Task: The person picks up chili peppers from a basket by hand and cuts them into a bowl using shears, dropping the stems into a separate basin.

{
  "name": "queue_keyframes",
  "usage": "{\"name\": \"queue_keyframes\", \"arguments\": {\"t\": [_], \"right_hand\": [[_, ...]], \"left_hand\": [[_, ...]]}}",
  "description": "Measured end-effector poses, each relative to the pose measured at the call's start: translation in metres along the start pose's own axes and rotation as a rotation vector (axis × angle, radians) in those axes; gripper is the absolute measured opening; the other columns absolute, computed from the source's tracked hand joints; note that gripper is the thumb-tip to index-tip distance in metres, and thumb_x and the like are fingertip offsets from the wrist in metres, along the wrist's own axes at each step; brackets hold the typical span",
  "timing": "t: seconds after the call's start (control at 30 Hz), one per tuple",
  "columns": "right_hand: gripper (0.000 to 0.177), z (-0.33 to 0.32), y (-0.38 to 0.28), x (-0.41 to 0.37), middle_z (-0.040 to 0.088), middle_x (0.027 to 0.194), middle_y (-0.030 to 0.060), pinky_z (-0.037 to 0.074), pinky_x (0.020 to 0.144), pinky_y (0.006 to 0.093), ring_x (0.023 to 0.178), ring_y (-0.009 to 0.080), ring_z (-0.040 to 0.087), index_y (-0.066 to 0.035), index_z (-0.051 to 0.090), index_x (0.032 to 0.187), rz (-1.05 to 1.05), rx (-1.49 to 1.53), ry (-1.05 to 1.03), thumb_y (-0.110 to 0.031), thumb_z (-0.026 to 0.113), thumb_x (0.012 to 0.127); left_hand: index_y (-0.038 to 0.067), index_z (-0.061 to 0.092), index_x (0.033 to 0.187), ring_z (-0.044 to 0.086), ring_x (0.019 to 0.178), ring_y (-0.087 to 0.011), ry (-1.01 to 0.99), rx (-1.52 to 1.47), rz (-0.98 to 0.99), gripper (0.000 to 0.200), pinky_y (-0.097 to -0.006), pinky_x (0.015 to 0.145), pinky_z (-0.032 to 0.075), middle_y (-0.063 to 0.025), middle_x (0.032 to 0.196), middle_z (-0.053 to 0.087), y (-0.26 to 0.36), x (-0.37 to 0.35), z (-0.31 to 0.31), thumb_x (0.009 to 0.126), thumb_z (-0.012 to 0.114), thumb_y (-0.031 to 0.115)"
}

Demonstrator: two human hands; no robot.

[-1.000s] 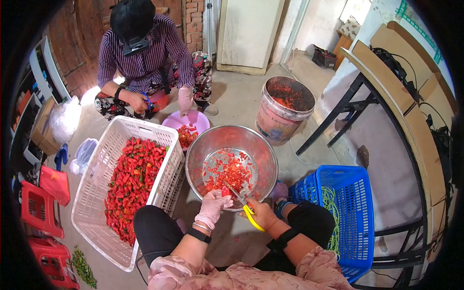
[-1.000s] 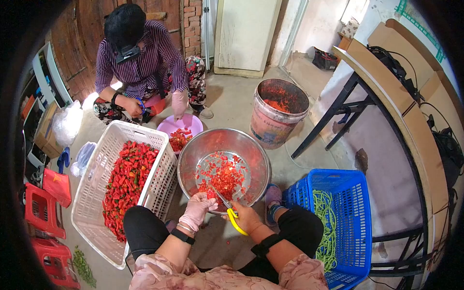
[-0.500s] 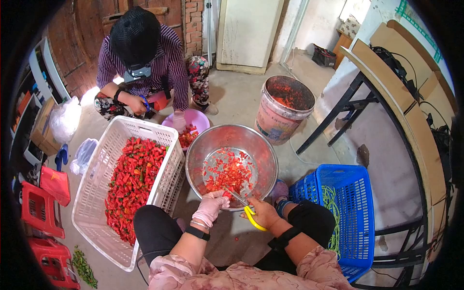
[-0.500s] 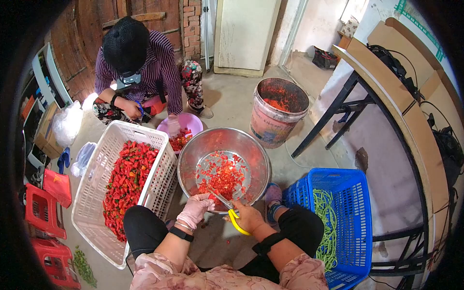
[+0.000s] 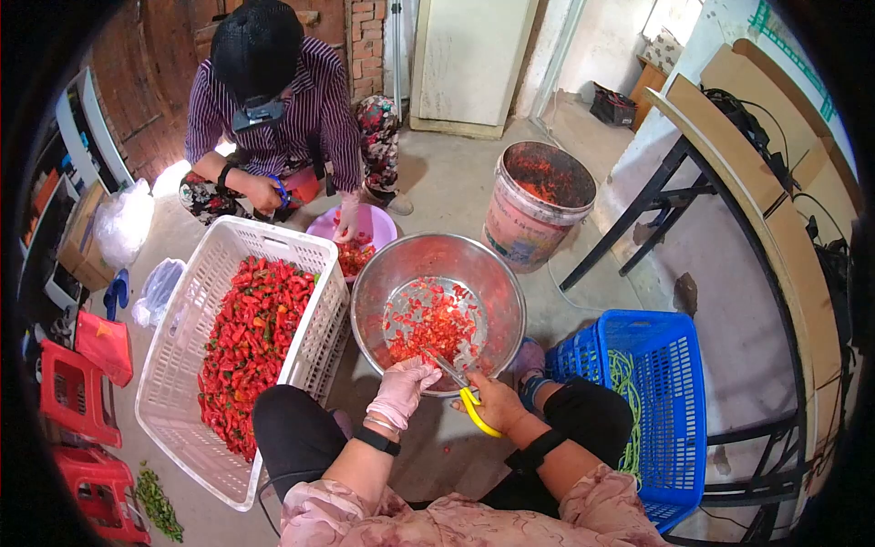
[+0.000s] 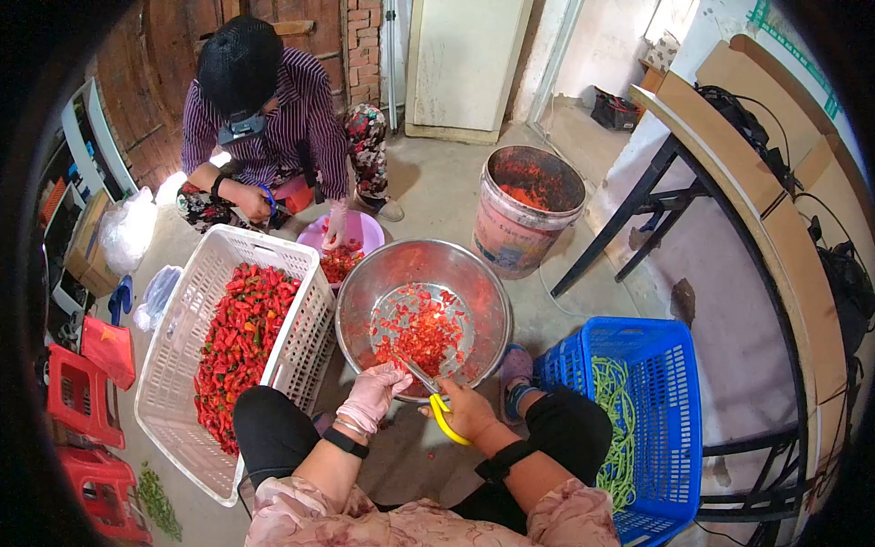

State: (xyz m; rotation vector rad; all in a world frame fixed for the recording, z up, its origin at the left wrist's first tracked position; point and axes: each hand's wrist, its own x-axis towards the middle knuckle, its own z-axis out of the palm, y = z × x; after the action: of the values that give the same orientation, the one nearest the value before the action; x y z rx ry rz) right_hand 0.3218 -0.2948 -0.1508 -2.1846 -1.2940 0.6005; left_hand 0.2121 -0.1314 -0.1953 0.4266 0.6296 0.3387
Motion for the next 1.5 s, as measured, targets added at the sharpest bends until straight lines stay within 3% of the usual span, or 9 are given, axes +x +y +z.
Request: {"name": "queue_keyframes", "arguments": {"t": [0.17, 0.37, 0.5, 0.6, 0.67, 0.83, 1.07, 1.33, 1.5], "right_hand": [[0.057, 0.002, 0.004, 0.001, 0.059, 0.076, 0.0199, 0.047, 0.066, 0.0405, 0.072, 0.0366, 0.059, -0.005, 0.046, 0.113, 0.030, -0.012, -0.033, -0.042, 0.066, 0.073], [0.061, -0.008, 0.003, 0.000, 0.058, 0.092, 0.0246, 0.046, 0.073, 0.0431, 0.086, 0.0383, 0.057, -0.007, 0.048, 0.113, 0.062, 0.050, -0.034, -0.049, 0.063, 0.072], [0.060, -0.006, 0.007, -0.002, 0.057, 0.091, 0.0252, 0.045, 0.074, 0.0429, 0.086, 0.0386, 0.057, -0.006, 0.048, 0.112, -0.074, -0.062, 0.049, -0.049, 0.063, 0.072], [0.061, -0.009, 0.005, -0.001, 0.057, 0.095, 0.0237, 0.046, 0.074, 0.0407, 0.088, 0.0360, 0.058, -0.004, 0.047, 0.112, -0.068, -0.094, -0.018, -0.046, 0.065, 0.072], [0.059, -0.013, -0.002, 0.001, 0.058, 0.093, 0.0230, 0.046, 0.072, 0.0408, 0.086, 0.0357, 0.059, -0.005, 0.048, 0.112, 0.112, -0.076, -0.135, -0.046, 0.066, 0.072], [0.056, -0.010, -0.001, 0.001, 0.058, 0.089, 0.0221, 0.047, 0.068, 0.0394, 0.081, 0.0353, 0.060, -0.006, 0.048, 0.109, 0.091, -0.029, -0.109, -0.044, 0.066, 0.072], [0.052, -0.004, 0.008, -0.001, 0.058, 0.088, 0.0221, 0.046, 0.070, 0.0400, 0.080, 0.0360, 0.058, -0.002, 0.047, 0.108, -0.078, -0.021, -0.028, -0.038, 0.064, 0.076], [0.055, -0.004, -0.001, -0.002, 0.058, 0.083, 0.0215, 0.047, 0.068, 0.0389, 0.076, 0.0350, 0.059, -0.003, 0.049, 0.109, -0.028, 0.015, -0.048, -0.039, 0.067, 0.073], [0.050, 0.007, 0.004, -0.001, 0.059, 0.078, 0.0197, 0.047, 0.064, 0.0363, 0.072, 0.0325, 0.061, -0.003, 0.051, 0.106, 0.010, 0.099, 0.019, -0.037, 0.069, 0.073]], "left_hand": [[-0.005, 0.046, 0.100, 0.060, 0.080, -0.0285, 0.014, 0.000, -0.041, 0.016, -0.0369, 0.071, 0.055, -0.0139, 0.090, 0.056, 0.004, -0.004, 0.006, 0.084, 0.047, -0.004], [-0.005, 0.047, 0.100, 0.060, 0.078, -0.0266, 0.030, 0.078, 0.037, 0.017, -0.0360, 0.068, 0.055, -0.0136, 0.089, 0.056, -0.001, 0.005, -0.006, 0.084, 0.049, -0.003], [-0.005, 0.048, 0.097, 0.061, 0.071, -0.0239, -0.027, 0.148, -0.030, 0.015, -0.0341, 0.065, 0.055, -0.0132, 0.085, 0.058, 0.002, 0.002, -0.008, 0.082, 0.050, -0.003], [-0.003, 0.051, 0.091, 0.061, 0.069, -0.0225, -0.050, 0.203, -0.118, 0.009, -0.0328, 0.066, 0.054, -0.0124, 0.080, 0.060, 0.007, -0.002, -0.005, 0.083, 0.050, -0.001], [-0.003, 0.051, 0.092, 0.061, 0.066, -0.0219, -0.040, 0.174, -0.119, 0.010, -0.0319, 0.063, 0.054, -0.0121, 0.078, 0.060, 0.009, -0.004, -0.002, 0.082, 0.051, -0.001], [-0.002, 0.052, 0.091, 0.060, 0.064, -0.0209, 0.021, 0.161, -0.119, 0.009, -0.0304, 0.059, 0.054, -0.0112, 0.078, 0.060, 0.007, 0.000, -0.005, 0.082, 0.052, 0.000], [-0.002, 0.052, 0.092, 0.061, 0.069, -0.0225, 0.043, 0.093, 0.004, 0.010, -0.0323, 0.061, 0.055, -0.0104, 0.080, 0.059, 0.003, 0.005, -0.008, 0.083, 0.052, -0.001], [-0.004, 0.049, 0.093, 0.061, 0.069, -0.0232, 0.078, 0.143, 0.071, 0.014, -0.0328, 0.062, 0.055, -0.0110, 0.083, 0.057, 0.002, -0.001, 0.003, 0.080, 0.053, -0.005], [0.000, 0.052, 0.089, 0.057, 0.057, -0.0141, 0.126, 0.355, 0.158, 0.010, -0.0251, 0.050, 0.050, -0.0053, 0.071, 0.057, 0.003, -0.010, 0.014, 0.080, 0.057, 0.001]]}}
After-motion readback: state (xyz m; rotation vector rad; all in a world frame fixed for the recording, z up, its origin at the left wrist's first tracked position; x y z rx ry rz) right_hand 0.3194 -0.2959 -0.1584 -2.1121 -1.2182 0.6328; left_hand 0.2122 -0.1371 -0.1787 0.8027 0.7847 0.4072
